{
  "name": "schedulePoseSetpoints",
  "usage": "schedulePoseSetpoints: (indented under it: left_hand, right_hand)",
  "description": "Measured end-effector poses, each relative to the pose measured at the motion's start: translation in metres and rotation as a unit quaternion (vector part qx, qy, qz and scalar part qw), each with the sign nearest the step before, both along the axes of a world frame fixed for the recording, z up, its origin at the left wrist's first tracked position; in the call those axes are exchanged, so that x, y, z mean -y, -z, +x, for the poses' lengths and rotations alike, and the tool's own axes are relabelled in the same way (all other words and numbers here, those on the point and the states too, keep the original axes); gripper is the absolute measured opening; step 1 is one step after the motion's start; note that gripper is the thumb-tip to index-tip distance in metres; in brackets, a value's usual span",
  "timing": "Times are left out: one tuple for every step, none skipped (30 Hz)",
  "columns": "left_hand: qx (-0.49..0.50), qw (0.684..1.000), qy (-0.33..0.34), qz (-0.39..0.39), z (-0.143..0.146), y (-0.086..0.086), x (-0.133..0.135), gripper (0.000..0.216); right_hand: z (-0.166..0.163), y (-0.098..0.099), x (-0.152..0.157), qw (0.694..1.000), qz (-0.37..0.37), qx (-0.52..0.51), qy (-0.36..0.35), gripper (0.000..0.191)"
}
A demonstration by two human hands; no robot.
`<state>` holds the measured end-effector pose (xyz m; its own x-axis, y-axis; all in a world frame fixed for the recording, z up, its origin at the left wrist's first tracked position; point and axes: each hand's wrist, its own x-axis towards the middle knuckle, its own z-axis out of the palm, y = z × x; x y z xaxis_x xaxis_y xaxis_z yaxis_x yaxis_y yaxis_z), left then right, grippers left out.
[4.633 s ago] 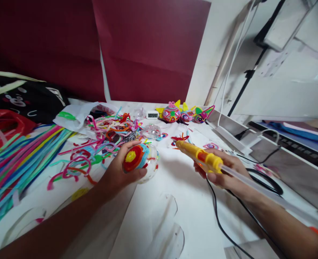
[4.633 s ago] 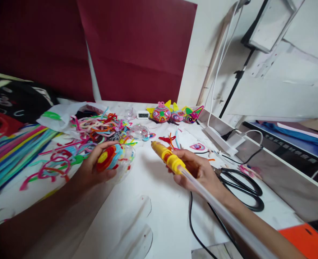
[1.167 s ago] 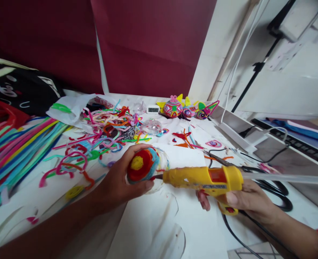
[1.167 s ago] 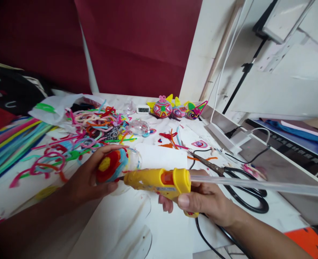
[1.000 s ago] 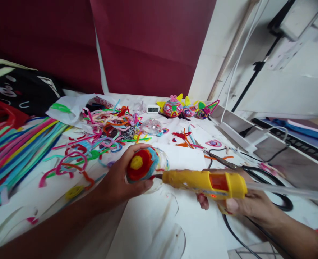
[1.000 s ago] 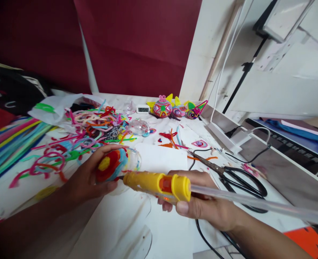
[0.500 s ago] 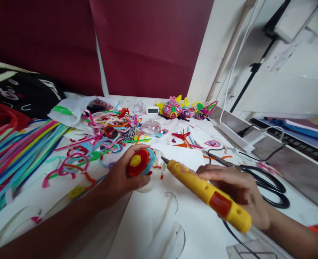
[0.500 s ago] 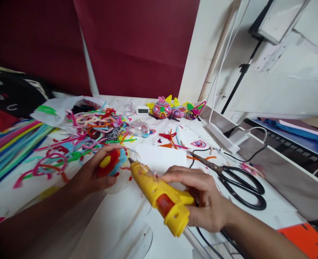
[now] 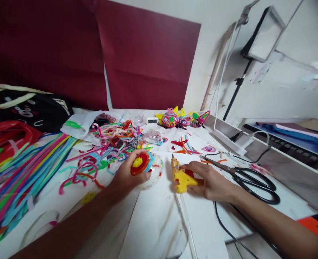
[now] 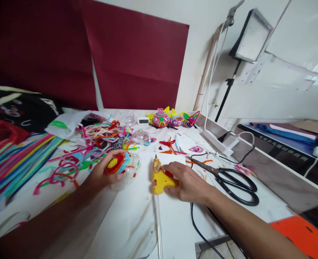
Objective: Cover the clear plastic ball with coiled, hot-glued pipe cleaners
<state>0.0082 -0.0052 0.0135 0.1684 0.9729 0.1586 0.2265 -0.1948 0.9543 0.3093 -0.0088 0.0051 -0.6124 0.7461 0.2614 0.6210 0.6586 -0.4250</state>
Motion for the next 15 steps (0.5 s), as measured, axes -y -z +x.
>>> schedulePoseSetpoints:
  left_hand:
    - [-0.004, 1.000, -0.002, 0.004, 0.000, -0.001, 0.001, 0.062]
    - [-0.006, 1.000, -0.006, 0.006, 0.001, -0.002, 0.001, 0.061]
    - [-0.008, 1.000, -0.010, 0.007, 0.001, -0.003, 0.002, 0.060]
    - [-0.010, 1.000, -0.013, 0.007, 0.002, -0.004, 0.003, 0.060]
    - [-0.011, 1.000, -0.014, 0.007, 0.002, -0.005, 0.004, 0.061]
    - [-0.013, 1.000, -0.015, 0.009, 0.002, -0.006, 0.004, 0.061]
    - [-0.018, 1.000, -0.016, 0.010, 0.002, -0.005, 0.004, 0.062]
    - [-0.023, 1.000, -0.015, 0.013, 0.002, -0.005, 0.003, 0.062]
    - [-0.031, 0.999, -0.013, 0.017, 0.002, -0.003, 0.002, 0.063]
    - [-0.039, 0.999, -0.009, 0.023, 0.001, -0.001, 0.000, 0.064]
    - [-0.047, 0.998, -0.005, 0.031, 0.001, 0.001, -0.002, 0.064]
    - [-0.053, 0.998, -0.001, 0.041, 0.000, 0.003, -0.003, 0.065]
    - [-0.059, 0.997, 0.002, 0.052, 0.000, 0.005, -0.004, 0.065]
    - [-0.064, 0.996, 0.003, 0.063, 0.001, 0.006, -0.004, 0.065]
    - [-0.071, 0.995, 0.004, 0.072, 0.001, 0.006, -0.004, 0.065]
  right_hand:
    - [-0.003, 0.000, 0.001, 1.000, 0.003, 0.019, 0.002, 0.053]
    - [-0.005, -0.001, 0.001, 0.999, 0.006, 0.037, 0.005, 0.055]
    - [-0.006, -0.002, 0.002, 0.998, 0.011, 0.056, 0.008, 0.055]
    - [-0.008, -0.003, 0.003, 0.997, 0.016, 0.074, 0.008, 0.054]
    - [-0.008, -0.005, 0.004, 0.996, 0.022, 0.091, 0.005, 0.051]
    - [-0.009, -0.009, 0.005, 0.994, 0.031, 0.102, -0.002, 0.046]
    - [-0.010, -0.013, 0.006, 0.994, 0.042, 0.104, -0.011, 0.042]
    - [-0.011, -0.018, 0.008, 0.994, 0.054, 0.094, -0.018, 0.038]
    - [-0.014, -0.024, 0.009, 0.995, 0.065, 0.073, -0.022, 0.036]
    - [-0.017, -0.029, 0.010, 0.996, 0.074, 0.043, -0.024, 0.036]
    - [-0.022, -0.034, 0.011, 0.997, 0.079, 0.011, -0.024, 0.039]
    - [-0.029, -0.039, 0.012, 0.996, 0.085, -0.016, -0.026, 0.042]
    - [-0.036, -0.043, 0.011, 0.995, 0.090, -0.034, -0.033, 0.044]
    - [-0.044, -0.045, 0.010, 0.994, 0.092, -0.050, -0.038, 0.046]
    - [-0.053, -0.046, 0.009, 0.993, 0.091, -0.062, -0.042, 0.048]
